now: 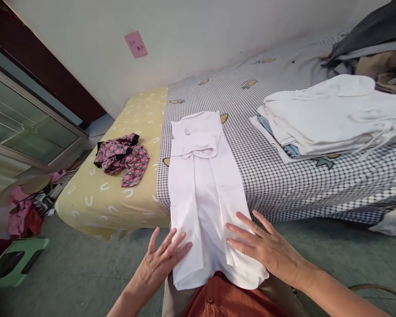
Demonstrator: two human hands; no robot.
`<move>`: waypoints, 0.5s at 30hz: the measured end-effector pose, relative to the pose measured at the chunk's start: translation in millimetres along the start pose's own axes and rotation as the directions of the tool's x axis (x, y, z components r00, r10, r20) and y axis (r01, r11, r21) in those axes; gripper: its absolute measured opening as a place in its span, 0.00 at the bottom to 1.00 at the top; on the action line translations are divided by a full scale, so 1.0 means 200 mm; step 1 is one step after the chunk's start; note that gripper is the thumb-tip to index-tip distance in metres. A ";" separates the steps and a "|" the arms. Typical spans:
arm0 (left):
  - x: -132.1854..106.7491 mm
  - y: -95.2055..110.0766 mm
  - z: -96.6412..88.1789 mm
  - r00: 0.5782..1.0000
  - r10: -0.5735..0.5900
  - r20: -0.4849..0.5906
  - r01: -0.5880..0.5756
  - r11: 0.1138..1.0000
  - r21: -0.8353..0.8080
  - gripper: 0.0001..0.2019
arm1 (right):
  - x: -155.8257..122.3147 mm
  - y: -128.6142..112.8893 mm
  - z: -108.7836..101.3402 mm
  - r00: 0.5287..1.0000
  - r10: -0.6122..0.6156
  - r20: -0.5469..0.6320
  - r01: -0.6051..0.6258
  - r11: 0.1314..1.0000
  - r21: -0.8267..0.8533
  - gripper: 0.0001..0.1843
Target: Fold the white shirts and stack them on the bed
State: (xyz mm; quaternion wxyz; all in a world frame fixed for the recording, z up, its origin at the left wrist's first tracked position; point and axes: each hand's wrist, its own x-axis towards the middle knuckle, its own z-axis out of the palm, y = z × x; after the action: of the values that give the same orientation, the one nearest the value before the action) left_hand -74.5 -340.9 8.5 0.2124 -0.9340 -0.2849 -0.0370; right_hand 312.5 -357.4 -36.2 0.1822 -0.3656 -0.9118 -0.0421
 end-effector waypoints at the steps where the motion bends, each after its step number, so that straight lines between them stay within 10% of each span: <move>1: 0.01 -0.01 -0.01 0.999 0.051 0.013 -0.051 0.999 -0.019 0.25 | 0.01 0.01 0.00 0.998 -0.042 0.044 0.038 0.997 0.073 0.33; 4: 0.03 -0.04 0.01 0.993 0.113 -0.037 -0.116 0.986 -0.122 0.23 | 0.07 0.02 0.00 0.985 -0.078 0.155 0.017 0.932 0.361 0.20; 9: 0.05 -0.04 0.14 0.977 -0.106 -0.187 0.001 0.874 -0.487 0.17 | 0.17 0.03 -0.07 0.940 0.158 0.302 -0.333 0.614 0.716 0.13; 15: 0.21 -0.18 0.04 0.886 -0.292 0.360 0.427 0.215 -0.878 0.20 | 0.34 0.13 -0.31 0.772 0.399 0.494 -0.582 0.132 0.803 0.18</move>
State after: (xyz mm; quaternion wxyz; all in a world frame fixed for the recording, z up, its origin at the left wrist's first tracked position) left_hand -59.4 -289.3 22.1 -0.4039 -0.7858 -0.4283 -0.1895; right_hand 303.9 -306.6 45.1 0.2863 -0.4717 -0.6007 0.5785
